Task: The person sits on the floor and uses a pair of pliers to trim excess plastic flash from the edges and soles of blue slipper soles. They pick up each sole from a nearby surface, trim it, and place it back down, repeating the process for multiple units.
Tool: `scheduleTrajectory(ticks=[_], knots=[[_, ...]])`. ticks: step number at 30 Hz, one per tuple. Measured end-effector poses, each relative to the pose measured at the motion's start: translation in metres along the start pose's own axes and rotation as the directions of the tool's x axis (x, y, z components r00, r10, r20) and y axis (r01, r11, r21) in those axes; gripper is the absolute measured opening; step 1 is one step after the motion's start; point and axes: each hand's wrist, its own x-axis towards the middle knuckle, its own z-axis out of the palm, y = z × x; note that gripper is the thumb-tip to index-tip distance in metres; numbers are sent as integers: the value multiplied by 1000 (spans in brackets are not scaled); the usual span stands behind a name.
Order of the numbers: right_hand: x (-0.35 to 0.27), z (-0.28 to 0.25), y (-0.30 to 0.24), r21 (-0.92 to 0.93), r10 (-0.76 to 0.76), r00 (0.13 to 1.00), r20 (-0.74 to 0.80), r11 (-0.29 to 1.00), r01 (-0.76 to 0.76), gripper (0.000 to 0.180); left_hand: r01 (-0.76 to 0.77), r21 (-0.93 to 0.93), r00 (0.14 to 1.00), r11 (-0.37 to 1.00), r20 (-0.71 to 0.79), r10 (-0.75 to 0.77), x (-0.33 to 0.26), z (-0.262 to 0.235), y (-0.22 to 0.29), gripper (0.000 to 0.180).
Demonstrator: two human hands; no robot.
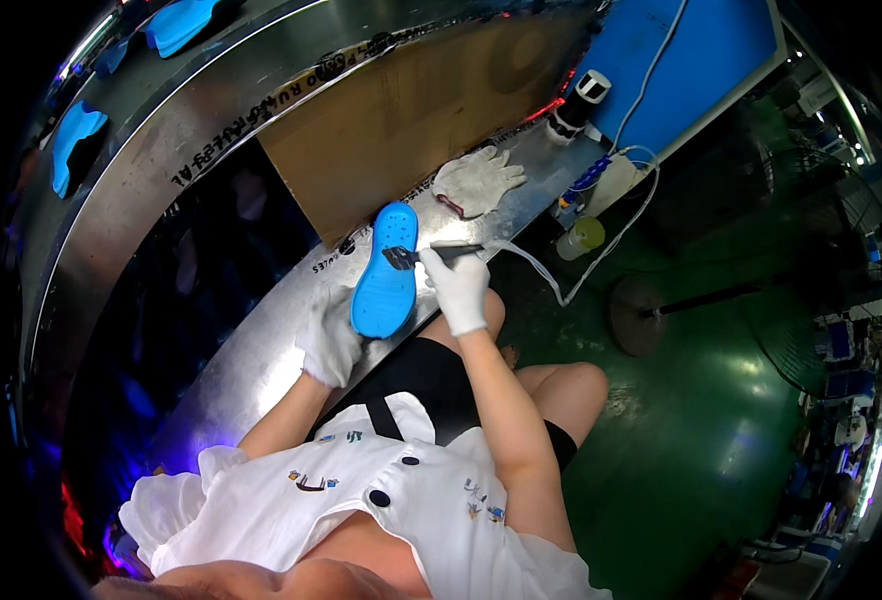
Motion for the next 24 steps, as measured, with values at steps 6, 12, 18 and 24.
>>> scheduleTrajectory(ticks=[6,12,18,24], knots=[[-17,45,20,-625,-443,871,214,623,471,16,550,-262,746,793,580,-326,48,-21,-24,74],[-73,-12,-37,-378,-217,940,263,873,307,14,422,-240,906,874,103,-410,30,23,-25,68],[-71,7,-67,-286,-544,780,309,729,622,16,277,-330,947,902,250,-199,7,64,-30,76],[-69,-15,-63,-386,-699,676,233,572,724,19,524,-310,748,794,613,-254,-8,69,-12,88]])
